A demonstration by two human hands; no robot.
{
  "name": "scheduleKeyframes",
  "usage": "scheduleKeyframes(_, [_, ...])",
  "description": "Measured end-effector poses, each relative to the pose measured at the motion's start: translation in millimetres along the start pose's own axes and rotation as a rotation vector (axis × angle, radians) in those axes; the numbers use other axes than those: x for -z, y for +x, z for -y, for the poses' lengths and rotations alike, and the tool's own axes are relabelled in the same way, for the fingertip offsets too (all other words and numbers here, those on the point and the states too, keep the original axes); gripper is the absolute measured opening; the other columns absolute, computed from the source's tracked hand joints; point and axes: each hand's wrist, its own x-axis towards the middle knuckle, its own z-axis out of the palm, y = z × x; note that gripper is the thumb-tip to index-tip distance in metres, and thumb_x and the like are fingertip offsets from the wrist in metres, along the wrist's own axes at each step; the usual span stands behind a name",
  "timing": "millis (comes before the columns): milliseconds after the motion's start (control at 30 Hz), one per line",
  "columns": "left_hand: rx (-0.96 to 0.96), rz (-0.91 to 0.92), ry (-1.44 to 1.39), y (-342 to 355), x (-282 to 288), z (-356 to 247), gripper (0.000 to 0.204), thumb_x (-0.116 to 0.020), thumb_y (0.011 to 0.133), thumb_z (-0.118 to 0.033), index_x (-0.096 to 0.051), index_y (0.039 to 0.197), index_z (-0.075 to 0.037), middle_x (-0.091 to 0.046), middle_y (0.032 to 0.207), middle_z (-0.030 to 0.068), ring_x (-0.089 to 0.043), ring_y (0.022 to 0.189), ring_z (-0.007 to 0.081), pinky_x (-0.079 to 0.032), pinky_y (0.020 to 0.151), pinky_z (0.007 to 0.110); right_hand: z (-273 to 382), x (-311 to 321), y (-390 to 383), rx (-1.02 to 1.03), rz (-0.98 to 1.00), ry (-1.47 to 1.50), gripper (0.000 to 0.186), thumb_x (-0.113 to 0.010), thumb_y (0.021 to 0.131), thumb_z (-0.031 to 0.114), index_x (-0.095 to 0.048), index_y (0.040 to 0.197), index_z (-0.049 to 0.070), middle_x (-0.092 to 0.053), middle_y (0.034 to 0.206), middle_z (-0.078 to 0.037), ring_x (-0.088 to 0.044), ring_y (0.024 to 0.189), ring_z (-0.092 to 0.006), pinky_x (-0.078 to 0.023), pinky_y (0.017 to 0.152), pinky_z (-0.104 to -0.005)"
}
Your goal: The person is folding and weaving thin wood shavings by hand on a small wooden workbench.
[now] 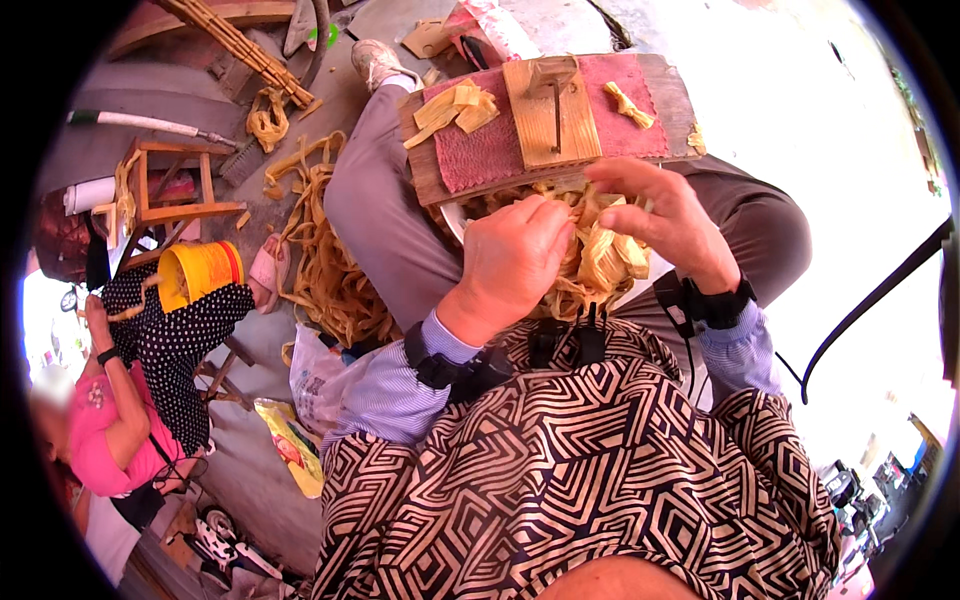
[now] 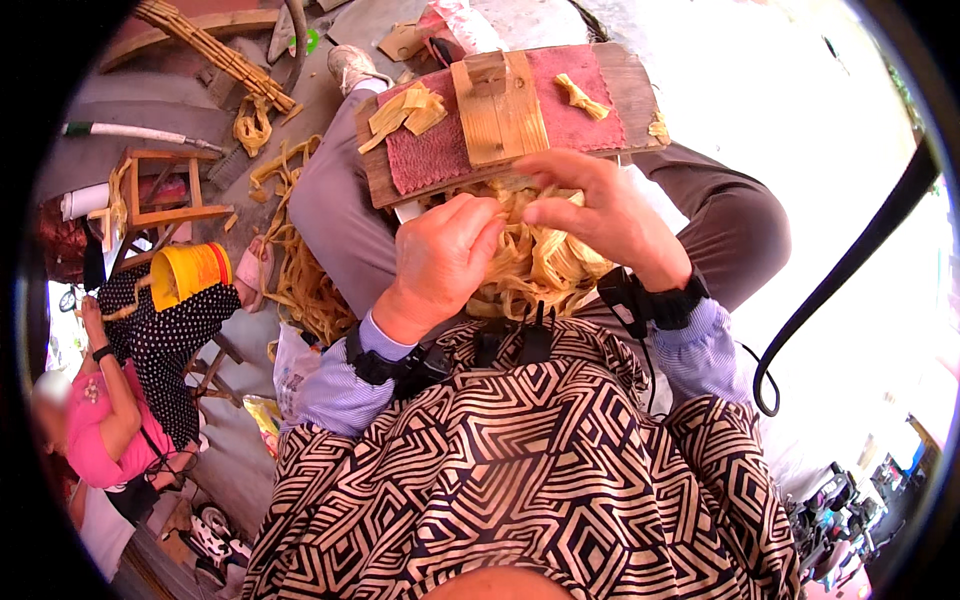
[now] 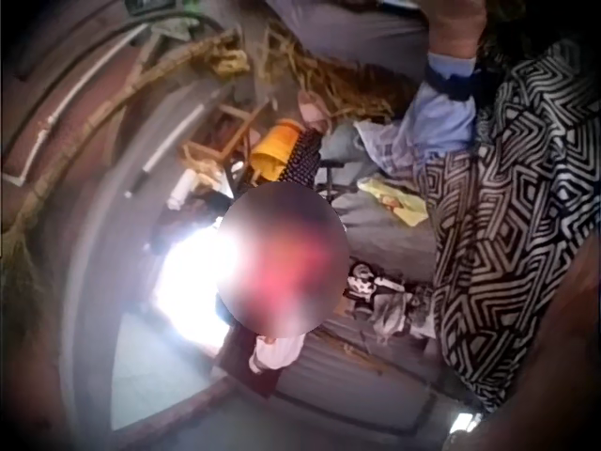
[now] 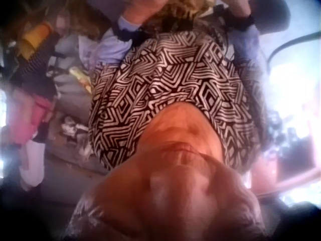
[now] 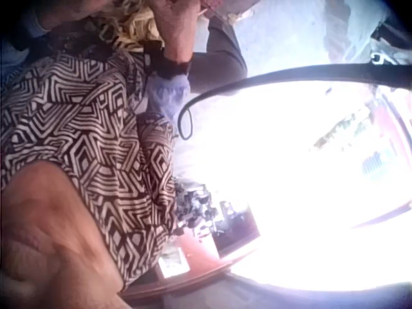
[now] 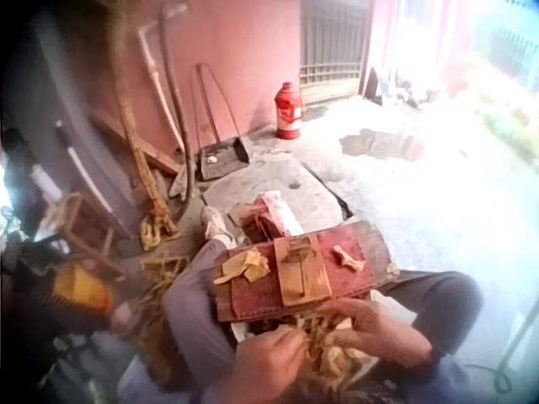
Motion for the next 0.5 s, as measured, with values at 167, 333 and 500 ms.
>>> scheduleKeyframes(167, [0.147, -0.035, -0.034, 8, -4, 11, 0.013, -0.069, 0.084, -0.015, -0.061, 0.079, -0.006, -0.060, 0.068, 0.0111, -0.060, 0.060, 0.0304, -0.045, 0.052, 0.036, 4, -10, 2, -0.167, 0.088, -0.031, 0.031, -0.067, 0.085, 0.004, -0.061, 0.115, 0.000, -0.067, 0.090, -0.011, -0.060, 0.074, -0.0116, -0.050, 0.068, -0.0281])
scheduleKeyframes(333, [0.136, -0.091, -0.089, 5, -15, 11, 0.020, -0.069, 0.085, -0.017, -0.058, 0.075, -0.004, -0.058, 0.064, 0.0125, -0.056, 0.055, 0.0304, -0.043, 0.050, 0.035, 8, -6, 8, -0.067, 0.068, -0.103, 0.033, -0.068, 0.083, 0.002, -0.061, 0.115, 0.000, -0.068, 0.088, -0.010, -0.060, 0.076, -0.0095, -0.050, 0.068, -0.0271])
scheduleKeyframes(500, [0.240, 0.060, -0.396, 13, -12, 20, 0.021, -0.066, 0.090, -0.014, -0.058, 0.075, -0.001, -0.051, 0.060, 0.0055, -0.048, 0.055, 0.0122, -0.040, 0.052, 0.028, 0, -7, 16, -0.088, 0.146, 0.137, 0.025, -0.068, 0.082, 0.002, -0.065, 0.106, -0.001, -0.068, 0.084, -0.004, -0.062, 0.073, -0.0087, -0.051, 0.066, -0.0243])
